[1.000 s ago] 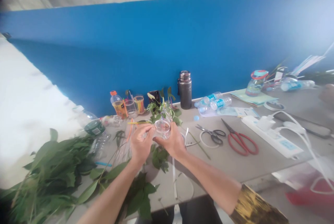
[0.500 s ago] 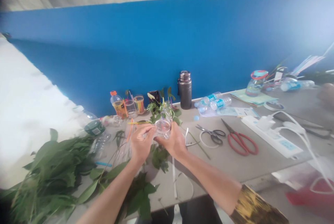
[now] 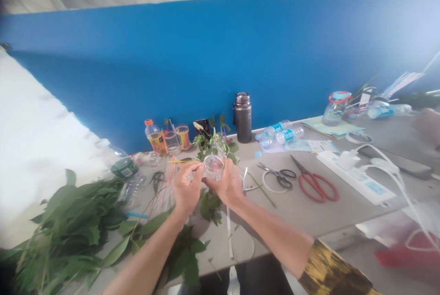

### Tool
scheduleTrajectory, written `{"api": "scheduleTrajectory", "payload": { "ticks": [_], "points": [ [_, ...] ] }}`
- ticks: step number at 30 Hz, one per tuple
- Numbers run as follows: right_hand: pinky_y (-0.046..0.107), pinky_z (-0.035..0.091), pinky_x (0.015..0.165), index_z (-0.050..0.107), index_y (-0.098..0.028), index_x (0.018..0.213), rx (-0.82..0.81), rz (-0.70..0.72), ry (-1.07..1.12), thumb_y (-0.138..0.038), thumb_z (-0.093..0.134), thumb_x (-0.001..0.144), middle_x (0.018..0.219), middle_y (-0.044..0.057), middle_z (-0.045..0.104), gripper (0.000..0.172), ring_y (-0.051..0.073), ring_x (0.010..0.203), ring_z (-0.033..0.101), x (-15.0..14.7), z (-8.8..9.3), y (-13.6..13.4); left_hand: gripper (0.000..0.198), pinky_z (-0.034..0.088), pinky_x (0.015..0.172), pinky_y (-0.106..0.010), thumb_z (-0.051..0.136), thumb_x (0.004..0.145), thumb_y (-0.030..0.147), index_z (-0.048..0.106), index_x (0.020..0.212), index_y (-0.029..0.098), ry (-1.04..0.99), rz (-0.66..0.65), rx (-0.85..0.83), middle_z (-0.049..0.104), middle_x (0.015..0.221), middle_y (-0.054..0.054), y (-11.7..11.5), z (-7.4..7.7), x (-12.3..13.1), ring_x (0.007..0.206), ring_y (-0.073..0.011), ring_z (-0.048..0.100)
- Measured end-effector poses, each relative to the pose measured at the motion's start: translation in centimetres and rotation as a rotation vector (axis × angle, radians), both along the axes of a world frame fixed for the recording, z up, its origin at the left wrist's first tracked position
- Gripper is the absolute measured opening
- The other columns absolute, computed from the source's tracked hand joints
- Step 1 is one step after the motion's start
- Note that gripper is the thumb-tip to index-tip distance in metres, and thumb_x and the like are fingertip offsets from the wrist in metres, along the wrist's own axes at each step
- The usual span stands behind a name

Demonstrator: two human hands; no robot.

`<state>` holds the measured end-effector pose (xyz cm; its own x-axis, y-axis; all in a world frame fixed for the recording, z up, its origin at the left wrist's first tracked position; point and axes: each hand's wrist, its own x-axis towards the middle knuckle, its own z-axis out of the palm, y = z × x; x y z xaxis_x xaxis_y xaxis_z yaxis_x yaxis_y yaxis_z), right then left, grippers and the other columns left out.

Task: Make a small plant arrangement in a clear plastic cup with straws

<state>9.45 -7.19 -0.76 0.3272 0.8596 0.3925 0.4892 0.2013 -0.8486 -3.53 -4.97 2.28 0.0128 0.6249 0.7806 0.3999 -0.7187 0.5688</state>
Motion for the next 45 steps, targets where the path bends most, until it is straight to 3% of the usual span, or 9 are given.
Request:
{"api": "scheduleTrajectory", "payload": {
  "ticks": [15,29,45],
  "points": [
    [0.037,0.048,0.075,0.055,-0.024,0.106,-0.121,-0.006,-0.039,-0.05,0.082,0.065,0.098,0.003,0.067,0.055,0.027,0.092,0.066,0.4,0.5,0.3,0.014,0.056,0.081,-0.032,0.067,0.088,0.029,0.074,0.081,0.019,-0.053,-0.084,-0.132,0.075,0.088,-0.005,0.7,-0.3,-0.4,0.084,-0.0191,0.069],
    [0.034,0.044,0.071,0.055,-0.023,0.104,-0.101,-0.012,-0.079,-0.048,0.081,0.066,0.097,0.003,0.066,0.053,0.025,0.088,0.063,1.0,0.0,0.3,0.011,0.056,0.081,-0.033,0.069,0.087,0.027,0.076,0.081,0.021,-0.059,-0.113,-0.176,0.076,0.088,-0.005,0.5,-0.1,-0.4,0.085,-0.0201,0.071],
    [0.037,0.047,0.075,0.054,-0.022,0.107,-0.036,-0.042,-0.208,-0.046,0.074,0.073,0.1,0.006,0.065,0.046,0.028,0.093,0.065,0.6,-0.4,0.3,0.012,0.055,0.082,-0.033,0.064,0.089,0.023,0.072,0.081,0.02,-0.029,-0.055,-0.065,0.074,0.087,-0.005,0.5,-0.9,0.2,0.084,-0.0183,0.07]
  ]
}}
